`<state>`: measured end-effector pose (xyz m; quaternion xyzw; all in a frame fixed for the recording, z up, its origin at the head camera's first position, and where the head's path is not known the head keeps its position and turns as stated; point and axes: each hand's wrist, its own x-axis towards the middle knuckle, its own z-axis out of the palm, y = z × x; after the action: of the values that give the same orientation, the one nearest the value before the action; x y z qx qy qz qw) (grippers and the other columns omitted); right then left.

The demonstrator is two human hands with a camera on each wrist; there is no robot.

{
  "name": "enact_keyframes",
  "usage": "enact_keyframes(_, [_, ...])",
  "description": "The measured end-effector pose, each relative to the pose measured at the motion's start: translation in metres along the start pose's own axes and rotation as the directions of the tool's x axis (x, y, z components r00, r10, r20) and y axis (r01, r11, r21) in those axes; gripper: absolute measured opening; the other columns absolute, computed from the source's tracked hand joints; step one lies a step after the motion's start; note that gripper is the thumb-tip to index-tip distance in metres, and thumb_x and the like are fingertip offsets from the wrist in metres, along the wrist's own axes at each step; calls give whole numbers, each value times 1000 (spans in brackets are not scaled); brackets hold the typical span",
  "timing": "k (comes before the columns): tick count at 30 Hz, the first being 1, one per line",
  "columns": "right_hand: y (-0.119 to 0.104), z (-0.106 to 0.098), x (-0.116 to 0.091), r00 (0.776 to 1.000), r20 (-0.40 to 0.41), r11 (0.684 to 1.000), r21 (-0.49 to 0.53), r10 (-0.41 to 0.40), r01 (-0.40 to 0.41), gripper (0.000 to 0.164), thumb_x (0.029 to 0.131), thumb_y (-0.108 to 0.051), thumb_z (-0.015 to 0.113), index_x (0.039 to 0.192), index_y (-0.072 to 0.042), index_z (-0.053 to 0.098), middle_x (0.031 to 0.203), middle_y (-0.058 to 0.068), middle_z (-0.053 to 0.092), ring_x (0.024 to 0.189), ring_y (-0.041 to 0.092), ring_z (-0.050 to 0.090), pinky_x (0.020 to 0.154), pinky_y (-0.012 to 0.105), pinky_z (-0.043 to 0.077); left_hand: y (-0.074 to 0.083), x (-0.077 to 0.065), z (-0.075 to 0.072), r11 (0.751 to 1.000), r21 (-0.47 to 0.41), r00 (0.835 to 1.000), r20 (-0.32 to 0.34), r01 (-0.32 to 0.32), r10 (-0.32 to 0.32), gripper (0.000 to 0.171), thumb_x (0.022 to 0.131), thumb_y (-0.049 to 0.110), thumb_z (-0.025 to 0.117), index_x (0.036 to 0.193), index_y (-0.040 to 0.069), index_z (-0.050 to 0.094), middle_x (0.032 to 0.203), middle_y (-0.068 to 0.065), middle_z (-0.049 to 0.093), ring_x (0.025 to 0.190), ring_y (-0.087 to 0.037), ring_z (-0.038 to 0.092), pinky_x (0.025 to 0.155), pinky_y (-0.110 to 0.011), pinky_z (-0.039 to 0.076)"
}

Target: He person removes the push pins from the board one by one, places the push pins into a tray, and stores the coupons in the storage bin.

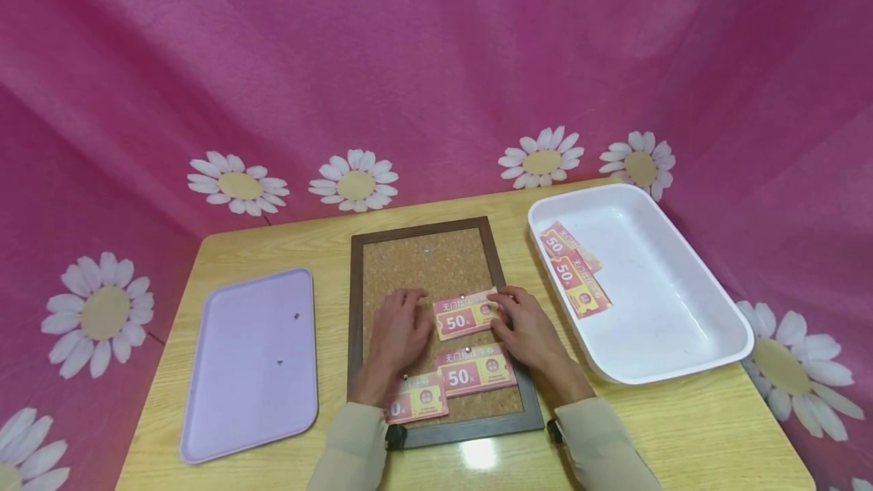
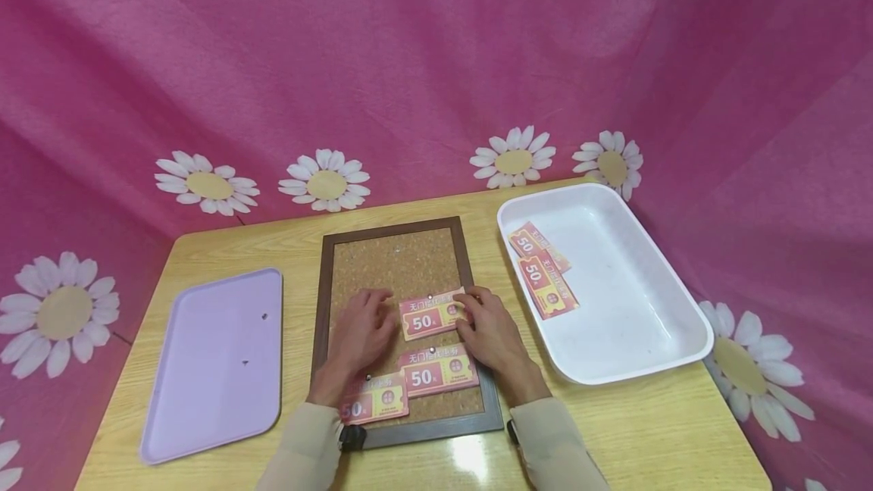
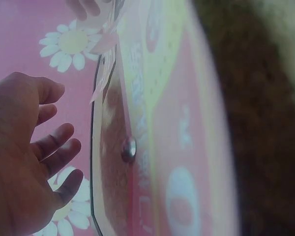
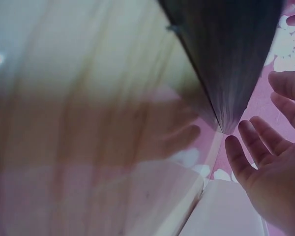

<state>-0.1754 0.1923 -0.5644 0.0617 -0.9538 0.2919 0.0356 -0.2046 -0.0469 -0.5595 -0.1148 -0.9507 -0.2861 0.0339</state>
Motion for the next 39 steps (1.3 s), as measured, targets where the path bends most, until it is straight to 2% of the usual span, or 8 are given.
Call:
enact_keyframes(6, [0,1,1,999,31,1000,1,13,-13,40,89,-23,68,128,-16,61,139,11,50,126,31,49,104,49,40,7,3,7,1000,-6,999,36,-5,5,34,89,30,60,122,20,60,118,-2,58,110,-23,54,98,-45,41])
enact_keyframes(13, [2,2,5,999,37,1000,-5,9,-9,41,89,-23,67,129,-17,60,140,12,49,126,32,49,104,49,40,14,10,17,999,10,997,60,-53,52,35,88,32,61,121,20,61,116,-2,59,110,-22,55,92,-44,42])
enact_keyframes(20, [4,2,8,996,78,999,-29,31,-29,47,90,-24,65,136,-19,56,146,13,45,131,34,45,107,51,38,18,16,24,999,15,993,111,-38,36,37,89,32,59,123,21,60,118,-1,57,110,-21,52,92,-41,39])
enact_keyframes(24, [4,2,11,997,74,999,-32,14,-12,47,90,-24,64,135,-18,57,146,14,45,129,35,45,106,52,38,21,20,26,999,38,995,102,-23,19,37,88,33,57,123,21,59,119,0,56,111,-21,50,88,-40,37])
enact_keyframes(29, [5,2,13,998,42,999,-24,-45,46,45,87,-21,67,131,-15,60,141,14,51,123,35,48,103,49,40,23,25,25,998,57,996,86,-19,14,36,88,33,57,122,21,59,120,-1,57,113,-23,48,91,-42,35])
enact_keyframes(39, [8,4,15,995,84,998,-45,-47,51,50,83,-25,73,131,-18,60,139,6,54,119,27,49,101,44,41,26,32,32,997,66,992,123,-47,38,34,88,31,58,121,21,61,125,-2,56,117,-25,46,98,-49,31])
